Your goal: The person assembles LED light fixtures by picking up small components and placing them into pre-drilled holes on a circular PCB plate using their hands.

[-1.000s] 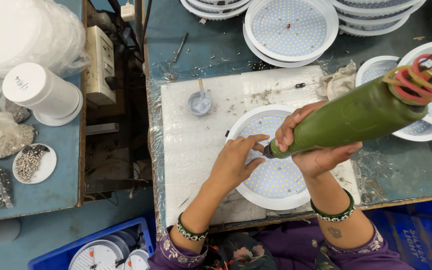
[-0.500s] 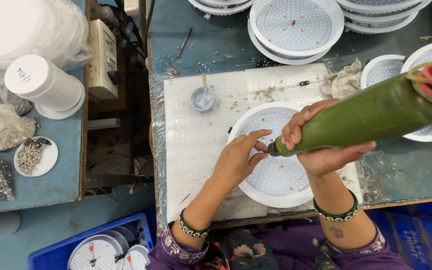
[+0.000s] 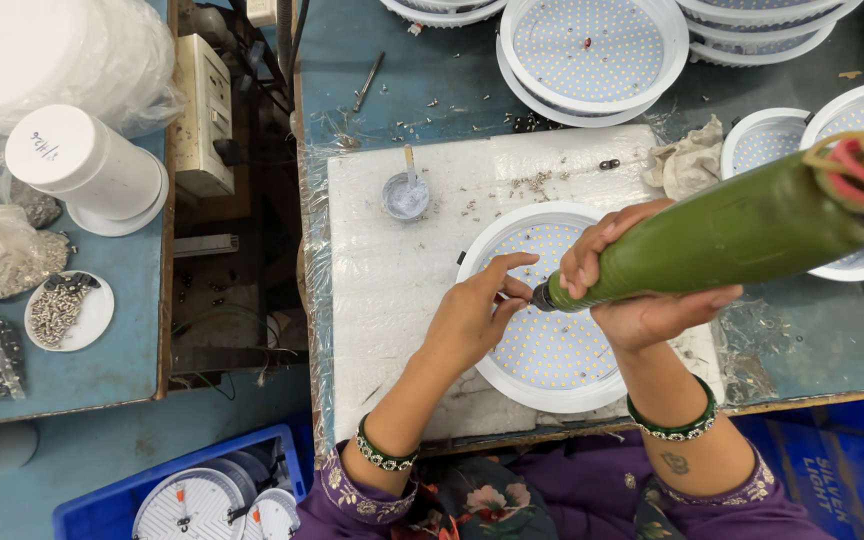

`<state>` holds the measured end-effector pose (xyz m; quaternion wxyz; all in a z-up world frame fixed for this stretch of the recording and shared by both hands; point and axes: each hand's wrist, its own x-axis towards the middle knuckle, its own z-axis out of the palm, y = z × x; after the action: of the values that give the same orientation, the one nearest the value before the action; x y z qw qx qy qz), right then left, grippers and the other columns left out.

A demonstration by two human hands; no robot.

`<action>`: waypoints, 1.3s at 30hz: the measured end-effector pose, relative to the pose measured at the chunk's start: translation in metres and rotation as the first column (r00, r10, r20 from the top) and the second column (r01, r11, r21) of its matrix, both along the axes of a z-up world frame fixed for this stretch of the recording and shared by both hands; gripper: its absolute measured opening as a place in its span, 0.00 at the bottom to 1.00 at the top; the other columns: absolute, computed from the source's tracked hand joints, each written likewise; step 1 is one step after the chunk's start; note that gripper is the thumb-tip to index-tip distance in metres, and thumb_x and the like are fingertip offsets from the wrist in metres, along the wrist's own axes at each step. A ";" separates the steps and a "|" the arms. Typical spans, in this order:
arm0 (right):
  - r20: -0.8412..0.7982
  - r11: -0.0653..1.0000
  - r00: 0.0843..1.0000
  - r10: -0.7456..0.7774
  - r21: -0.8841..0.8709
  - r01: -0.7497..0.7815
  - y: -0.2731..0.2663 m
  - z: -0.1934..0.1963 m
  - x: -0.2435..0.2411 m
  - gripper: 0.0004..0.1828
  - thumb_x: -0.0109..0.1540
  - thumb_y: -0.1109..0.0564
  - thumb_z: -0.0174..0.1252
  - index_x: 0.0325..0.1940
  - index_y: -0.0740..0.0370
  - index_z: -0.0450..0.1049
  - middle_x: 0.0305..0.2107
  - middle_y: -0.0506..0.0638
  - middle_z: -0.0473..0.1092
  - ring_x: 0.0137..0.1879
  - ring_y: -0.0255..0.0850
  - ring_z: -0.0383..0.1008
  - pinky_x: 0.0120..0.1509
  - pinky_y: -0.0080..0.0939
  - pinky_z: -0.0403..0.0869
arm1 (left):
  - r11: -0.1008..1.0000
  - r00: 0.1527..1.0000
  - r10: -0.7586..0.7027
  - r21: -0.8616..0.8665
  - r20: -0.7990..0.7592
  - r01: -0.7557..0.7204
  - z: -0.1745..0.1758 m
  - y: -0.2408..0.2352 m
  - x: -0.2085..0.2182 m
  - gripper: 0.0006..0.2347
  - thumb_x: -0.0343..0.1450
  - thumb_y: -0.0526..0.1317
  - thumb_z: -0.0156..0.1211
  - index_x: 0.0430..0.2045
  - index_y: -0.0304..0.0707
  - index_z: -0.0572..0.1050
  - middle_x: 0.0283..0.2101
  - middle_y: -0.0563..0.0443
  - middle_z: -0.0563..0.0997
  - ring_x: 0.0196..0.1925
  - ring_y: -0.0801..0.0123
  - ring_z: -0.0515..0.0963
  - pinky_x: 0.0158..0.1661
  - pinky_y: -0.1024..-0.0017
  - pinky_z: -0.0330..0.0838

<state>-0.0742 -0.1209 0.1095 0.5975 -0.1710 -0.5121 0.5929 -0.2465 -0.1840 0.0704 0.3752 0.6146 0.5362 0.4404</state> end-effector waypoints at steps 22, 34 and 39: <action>0.046 0.999 0.999 0.018 0.035 -0.019 -0.009 -0.020 -0.002 0.55 0.53 0.09 0.46 0.46 0.67 0.61 0.22 0.56 0.63 0.24 0.42 0.65 0.30 0.42 0.69 | 0.991 0.969 0.020 0.131 -0.248 0.013 -0.015 0.000 0.008 0.22 0.66 0.29 0.64 0.55 0.45 0.70 0.34 0.55 0.85 0.41 0.60 0.82 0.40 0.64 0.76; 0.078 0.982 0.979 0.188 -0.014 -0.187 -0.002 -0.014 -0.012 0.56 0.54 0.09 0.47 0.44 0.70 0.63 0.21 0.56 0.65 0.24 0.43 0.67 0.31 0.42 0.70 | 0.901 0.814 0.407 0.038 -0.415 -0.432 -0.013 0.008 -0.020 0.13 0.71 0.47 0.60 0.44 0.40 0.75 0.43 0.37 0.79 0.35 0.49 0.82 0.32 0.55 0.74; 0.075 0.979 0.976 0.204 -0.014 -0.204 0.000 -0.019 -0.012 0.56 0.52 0.09 0.49 0.43 0.69 0.63 0.19 0.55 0.65 0.23 0.42 0.67 0.30 0.42 0.70 | 0.923 0.781 0.312 -0.023 -0.542 -0.385 -0.030 0.015 -0.017 0.14 0.77 0.51 0.48 0.43 0.40 0.70 0.25 0.43 0.81 0.26 0.48 0.82 0.26 0.53 0.72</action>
<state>-0.0864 -0.1212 0.0909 0.5131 -0.1418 -0.5474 0.6457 -0.2632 -0.1691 0.0403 0.1651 0.5754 0.7507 0.2796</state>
